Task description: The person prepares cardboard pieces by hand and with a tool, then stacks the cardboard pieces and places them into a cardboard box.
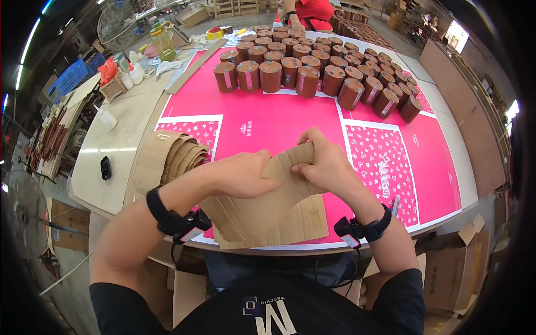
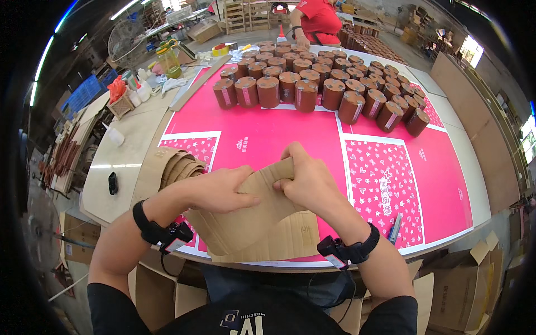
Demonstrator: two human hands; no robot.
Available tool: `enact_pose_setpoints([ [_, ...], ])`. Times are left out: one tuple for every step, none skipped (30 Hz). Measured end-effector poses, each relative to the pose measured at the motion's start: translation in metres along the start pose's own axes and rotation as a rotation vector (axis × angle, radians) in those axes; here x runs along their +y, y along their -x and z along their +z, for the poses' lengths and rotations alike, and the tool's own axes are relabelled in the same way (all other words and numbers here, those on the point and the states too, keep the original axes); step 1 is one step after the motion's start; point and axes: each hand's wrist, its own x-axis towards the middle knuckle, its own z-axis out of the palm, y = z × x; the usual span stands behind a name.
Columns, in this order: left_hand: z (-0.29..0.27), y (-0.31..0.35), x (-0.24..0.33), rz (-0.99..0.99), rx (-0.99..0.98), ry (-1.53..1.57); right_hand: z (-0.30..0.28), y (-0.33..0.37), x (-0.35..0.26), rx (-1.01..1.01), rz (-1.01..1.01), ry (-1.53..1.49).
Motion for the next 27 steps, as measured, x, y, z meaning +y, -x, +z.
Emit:
enact_pose_setpoints([
  [0.002,0.001,-0.012,0.010,-0.094,0.158,0.000,0.000,-0.002,-0.028,0.061,0.043],
  [0.003,0.003,-0.021,0.022,-0.189,0.317,0.001,0.004,-0.002,-0.031,0.065,0.041],
  [0.005,0.009,-0.028,0.020,-0.194,0.319,0.001,0.011,-0.001,-0.031,0.033,0.045],
  [0.009,0.015,-0.033,0.034,-0.211,0.361,-0.001,0.017,-0.001,-0.029,-0.001,0.049],
  [0.010,0.020,-0.037,0.048,-0.228,0.404,-0.005,0.022,-0.002,-0.032,0.002,0.048],
  [0.009,0.027,-0.041,0.047,-0.231,0.407,-0.010,0.027,-0.004,-0.013,0.010,0.001],
  [0.005,0.035,-0.043,0.061,-0.246,0.443,-0.012,0.031,-0.003,0.004,0.021,-0.048],
  [0.005,0.040,-0.045,0.074,-0.260,0.480,-0.010,0.035,0.002,0.000,0.027,-0.050],
  [0.009,0.040,-0.044,0.071,-0.266,0.484,-0.005,0.038,0.009,-0.035,0.072,-0.082],
  [0.014,0.041,-0.040,0.042,-0.250,0.357,0.001,0.043,0.016,-0.070,0.117,-0.115],
  [0.019,0.039,-0.035,0.017,-0.230,0.229,0.006,0.045,0.026,-0.071,0.119,-0.113],
  [0.029,0.031,-0.034,0.019,-0.230,0.232,0.014,0.048,0.039,-0.067,0.153,-0.087],
  [0.043,0.020,-0.034,-0.032,-0.250,0.171,0.021,0.049,0.049,-0.063,0.178,-0.061],
  [0.056,0.009,-0.036,-0.086,-0.269,0.112,0.031,0.049,0.058,-0.064,0.169,-0.058],
  [0.068,-0.001,-0.038,-0.083,-0.268,0.112,0.040,0.049,0.068,-0.068,0.253,0.012],
  [0.080,-0.007,-0.040,-0.101,-0.205,0.027,0.046,0.050,0.071,-0.073,0.338,0.081],
  [0.088,-0.009,-0.042,-0.121,-0.141,-0.058,0.047,0.049,0.069,-0.074,0.339,0.080],
  [0.093,-0.007,-0.045,-0.121,-0.142,-0.058,0.046,0.048,0.065,-0.107,0.345,0.153],
  [0.097,-0.005,-0.049,-0.114,-0.075,-0.048,0.045,0.047,0.063,-0.142,0.355,0.226],
  [0.100,-0.005,-0.053,-0.108,-0.008,-0.038,0.042,0.044,0.059,-0.143,0.359,0.226],
  [0.101,-0.009,-0.055,-0.106,-0.010,-0.037,0.038,0.039,0.054,-0.212,0.328,0.353],
  [0.101,-0.014,-0.057,-0.086,-0.065,-0.056,0.035,0.035,0.051,-0.277,0.291,0.481],
  [0.101,-0.018,-0.059,-0.066,-0.118,-0.075,0.036,0.033,0.054,-0.272,0.287,0.484],
  [0.101,-0.019,-0.058,-0.067,-0.110,-0.077,0.039,0.030,0.060,-0.262,0.047,0.663],
  [0.101,-0.020,-0.057,-0.071,-0.151,-0.088,0.041,0.024,0.060,-0.241,-0.210,0.837],
  [0.100,-0.020,-0.056,-0.077,-0.190,-0.099,0.043,0.022,0.056,-0.227,-0.230,0.840],
  [0.102,-0.018,-0.055,-0.089,-0.169,-0.105,0.048,0.021,0.049,-0.236,-0.373,0.962],
])
